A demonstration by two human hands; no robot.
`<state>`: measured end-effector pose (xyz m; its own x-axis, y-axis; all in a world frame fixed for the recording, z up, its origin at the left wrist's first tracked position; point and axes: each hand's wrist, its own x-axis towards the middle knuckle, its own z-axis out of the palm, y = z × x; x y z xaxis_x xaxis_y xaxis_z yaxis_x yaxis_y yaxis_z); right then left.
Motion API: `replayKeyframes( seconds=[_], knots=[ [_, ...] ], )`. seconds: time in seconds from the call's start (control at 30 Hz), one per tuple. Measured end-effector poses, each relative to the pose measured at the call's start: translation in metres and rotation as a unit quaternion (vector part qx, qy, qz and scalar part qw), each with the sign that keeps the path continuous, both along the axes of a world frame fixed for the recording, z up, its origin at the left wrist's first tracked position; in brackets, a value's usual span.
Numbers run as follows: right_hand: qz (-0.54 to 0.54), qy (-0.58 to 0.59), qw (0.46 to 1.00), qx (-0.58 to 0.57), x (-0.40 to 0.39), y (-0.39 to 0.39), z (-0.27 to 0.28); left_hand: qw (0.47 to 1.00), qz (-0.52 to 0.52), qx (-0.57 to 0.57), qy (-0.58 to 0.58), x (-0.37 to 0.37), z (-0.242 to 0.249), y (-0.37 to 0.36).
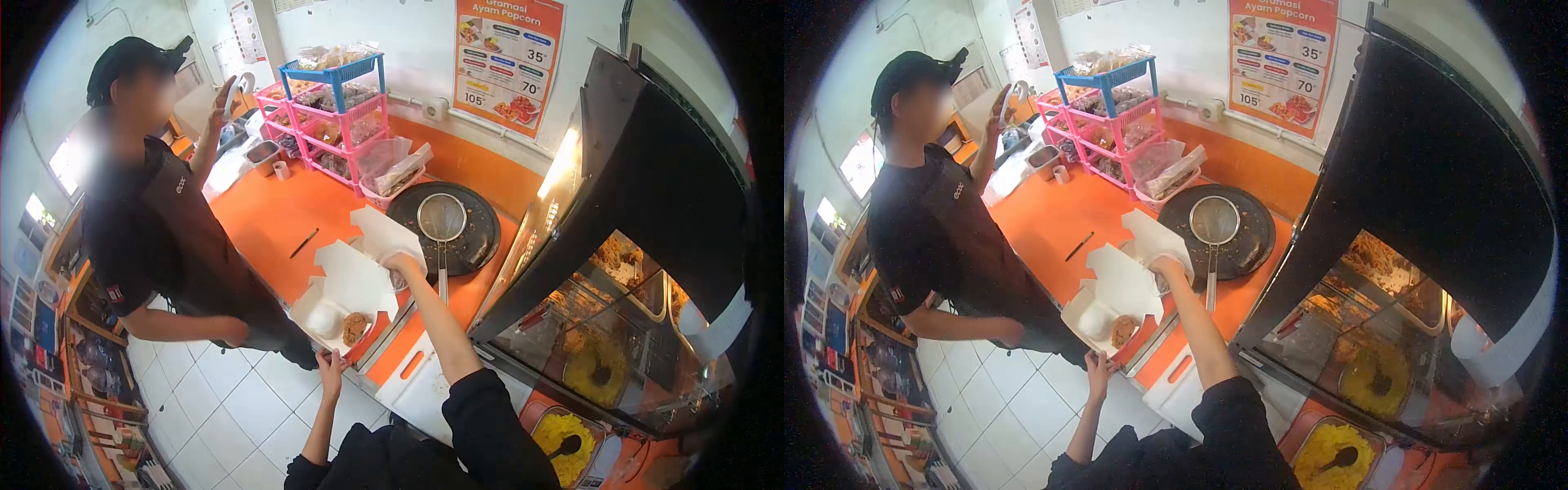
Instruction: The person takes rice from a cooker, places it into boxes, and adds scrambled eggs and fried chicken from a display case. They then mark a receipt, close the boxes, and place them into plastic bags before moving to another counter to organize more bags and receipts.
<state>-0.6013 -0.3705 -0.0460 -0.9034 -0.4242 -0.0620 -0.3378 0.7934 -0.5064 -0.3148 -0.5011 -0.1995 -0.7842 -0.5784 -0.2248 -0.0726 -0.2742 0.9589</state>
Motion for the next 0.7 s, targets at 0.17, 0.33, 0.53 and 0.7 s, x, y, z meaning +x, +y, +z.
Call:
replayKeyframes(
  seconds=[0.17, 0.33, 0.53, 0.7],
  knots=[
    [-0.041, 0.046, 0.998, -0.001, 0.013, 0.007, 0.012, 0.999, -0.004, 0.011, -0.029, 0.001, -0.005, -0.004],
    [0.049, 0.195, 0.943, -0.266, 0.033, 0.037, -0.085, 0.997, -0.018, -0.037, -0.06, 0.0, 0.022, -0.003],
    [0.07, -0.23, 0.97, -0.03, 0.124, 0.021, -0.073, 0.991, -0.066, 0.042, -0.104, 0.002, 0.038, 0.005],
    [0.126, -0.029, 0.991, -0.033, 0.111, -0.011, -0.159, 0.99, -0.069, 0.108, -0.056, 0.0, 0.037, 0.005]
  ],
)
